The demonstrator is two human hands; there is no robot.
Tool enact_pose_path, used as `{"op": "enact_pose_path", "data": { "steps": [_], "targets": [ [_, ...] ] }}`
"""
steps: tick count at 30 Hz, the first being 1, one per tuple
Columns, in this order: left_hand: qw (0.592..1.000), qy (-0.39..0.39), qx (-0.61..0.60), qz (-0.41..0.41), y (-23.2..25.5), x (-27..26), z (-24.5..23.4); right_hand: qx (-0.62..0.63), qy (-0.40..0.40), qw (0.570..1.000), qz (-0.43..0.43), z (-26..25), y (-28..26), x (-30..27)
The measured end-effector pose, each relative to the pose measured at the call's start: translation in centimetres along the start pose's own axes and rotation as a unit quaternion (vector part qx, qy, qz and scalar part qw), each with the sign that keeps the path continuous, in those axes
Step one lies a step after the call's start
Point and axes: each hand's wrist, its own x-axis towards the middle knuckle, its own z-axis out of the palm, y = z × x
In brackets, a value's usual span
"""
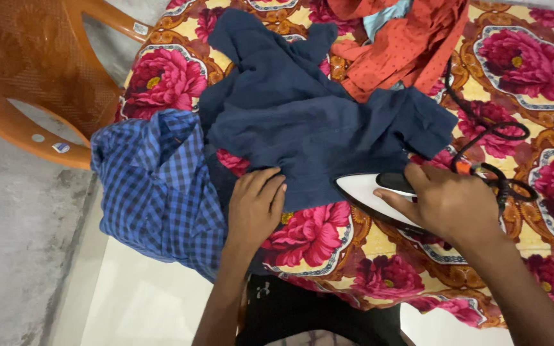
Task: The person plugs in an iron and irons a dark blue shirt on a floral-patterned table. They smooth the fabric, move the iron back and forth over the sleeves and body, and reposition the shirt to iron different sections.
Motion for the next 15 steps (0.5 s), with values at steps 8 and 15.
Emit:
{"op": "enact_pose_path", "data": {
  "steps": [8, 15],
  "targets": [
    [0.994, 0.053, -0.055, -0.076, -0.4, 0.1, -0.4, 0.056, 0.001, 0.996, -0.066, -0.1, -3.1, 3.4],
    [0.968, 0.119, -0.165, -0.147, -1.1, 0.2, -0.7, 0.118, 0.020, 0.985, -0.123, 0.3, -6.5, 6.3]
  ]
}}
